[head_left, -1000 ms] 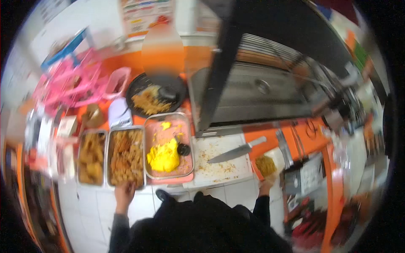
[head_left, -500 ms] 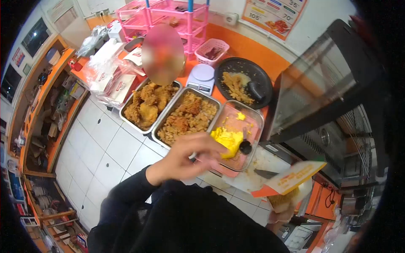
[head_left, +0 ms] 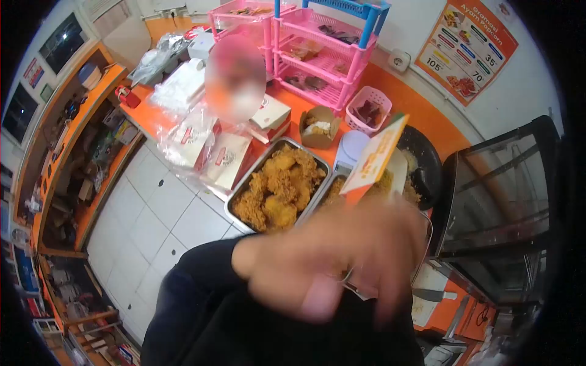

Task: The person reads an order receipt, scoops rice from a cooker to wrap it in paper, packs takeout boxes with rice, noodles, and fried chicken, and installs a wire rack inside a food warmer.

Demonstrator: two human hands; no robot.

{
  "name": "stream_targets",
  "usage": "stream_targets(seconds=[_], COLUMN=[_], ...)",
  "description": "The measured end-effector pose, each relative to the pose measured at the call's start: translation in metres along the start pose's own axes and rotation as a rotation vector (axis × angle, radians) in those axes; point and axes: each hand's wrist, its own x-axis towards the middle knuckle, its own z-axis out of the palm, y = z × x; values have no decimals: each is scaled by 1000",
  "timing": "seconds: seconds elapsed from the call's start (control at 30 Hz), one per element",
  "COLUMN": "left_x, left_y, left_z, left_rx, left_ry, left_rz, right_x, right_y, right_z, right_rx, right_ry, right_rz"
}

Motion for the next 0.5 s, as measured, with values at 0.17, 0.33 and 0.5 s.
stream_targets(seconds=[0.17, 0.33, 0.5], left_x=[-95, -178, -195], left_y=[-108, -160, -157], left_z=[-174, -242, -265], left_rx=[1553, 1902, 2010], left_ry=[97, -181, -187], left_rz=[-460, -586, -760], right_x=[105, 147, 170], right_y=[11, 15, 42], right_z=[-6, 14, 17], right_rx=[-36, -132, 15], right_ry=[-2, 174, 369], right_rz=[88, 124, -6])
